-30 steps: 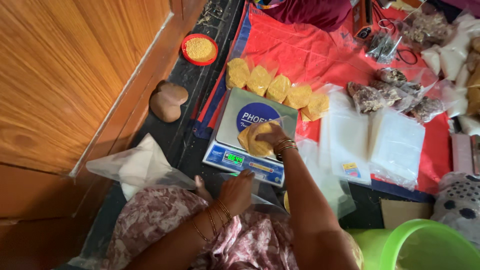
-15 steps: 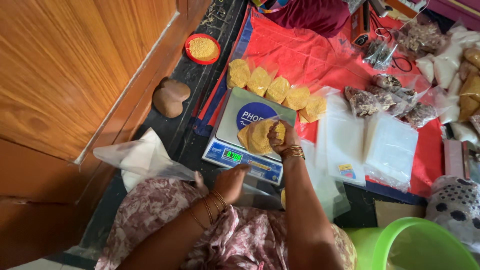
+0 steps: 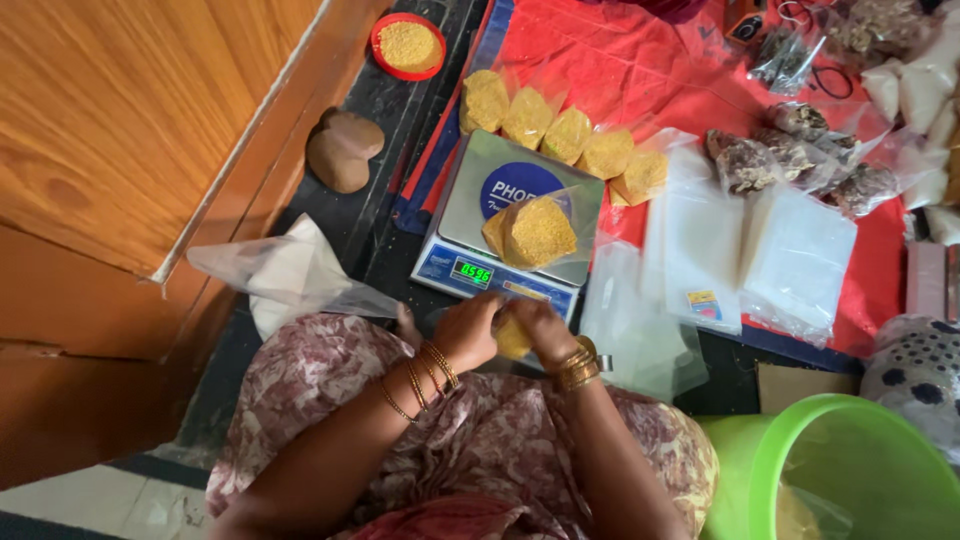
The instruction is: The person scoops yellow grains from a green basin into small plastic bags, places each bag on a digital scale to measure weight, and then sets the filled bags aside. The process is repeated multiple times with consistent handling of the grains and bags.
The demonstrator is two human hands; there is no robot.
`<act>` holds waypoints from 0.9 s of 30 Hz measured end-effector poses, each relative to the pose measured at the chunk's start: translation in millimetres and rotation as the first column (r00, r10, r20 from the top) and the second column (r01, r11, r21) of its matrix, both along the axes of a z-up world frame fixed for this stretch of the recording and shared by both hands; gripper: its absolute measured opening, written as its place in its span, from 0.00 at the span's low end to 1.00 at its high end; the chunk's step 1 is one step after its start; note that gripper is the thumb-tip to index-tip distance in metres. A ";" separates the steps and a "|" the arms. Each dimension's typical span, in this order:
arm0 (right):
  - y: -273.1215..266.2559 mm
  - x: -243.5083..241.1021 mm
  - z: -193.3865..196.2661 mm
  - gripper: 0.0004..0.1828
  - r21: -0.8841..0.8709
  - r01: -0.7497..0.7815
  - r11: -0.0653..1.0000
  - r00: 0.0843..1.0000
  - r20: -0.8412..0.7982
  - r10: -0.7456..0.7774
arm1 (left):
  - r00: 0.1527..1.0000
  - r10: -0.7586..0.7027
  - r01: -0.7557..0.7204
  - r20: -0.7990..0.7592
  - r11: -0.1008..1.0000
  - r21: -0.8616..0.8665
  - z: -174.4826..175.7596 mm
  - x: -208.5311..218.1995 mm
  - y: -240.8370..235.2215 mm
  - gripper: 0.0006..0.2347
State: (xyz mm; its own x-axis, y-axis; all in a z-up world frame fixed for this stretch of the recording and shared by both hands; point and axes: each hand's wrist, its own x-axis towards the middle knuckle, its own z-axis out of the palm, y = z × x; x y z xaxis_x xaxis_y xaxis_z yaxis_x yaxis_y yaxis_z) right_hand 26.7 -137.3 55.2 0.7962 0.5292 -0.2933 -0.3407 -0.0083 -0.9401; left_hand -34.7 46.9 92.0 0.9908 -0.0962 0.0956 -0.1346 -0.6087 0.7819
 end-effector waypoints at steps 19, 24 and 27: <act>-9.6 164.0 77.2 0.19 -0.843 0.239 0.482 0.809 0.447 0.381 | 0.990 -0.143 0.143 0.008 0.980 -0.142 52.8 -26.4 -2.3 0.32; 19.2 209.1 -15.0 0.48 -0.939 0.137 0.316 0.722 0.313 0.617 | 0.986 -0.149 0.139 -0.072 0.982 -0.128 50.8 -21.4 -2.5 0.29; 20.0 218.6 -60.4 0.50 -0.957 0.168 0.237 0.755 0.280 0.593 | 0.990 -0.133 0.137 0.045 0.983 -0.121 46.4 -20.6 -4.2 0.27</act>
State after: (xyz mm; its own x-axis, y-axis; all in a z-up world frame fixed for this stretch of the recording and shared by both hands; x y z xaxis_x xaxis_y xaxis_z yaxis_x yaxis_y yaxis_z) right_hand 245.3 -117.4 -5.2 0.8761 0.3716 -0.3072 0.3366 -0.9276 -0.1623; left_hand -55.3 42.7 138.5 0.9650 -0.2141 0.1515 -0.2393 -0.4816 0.8431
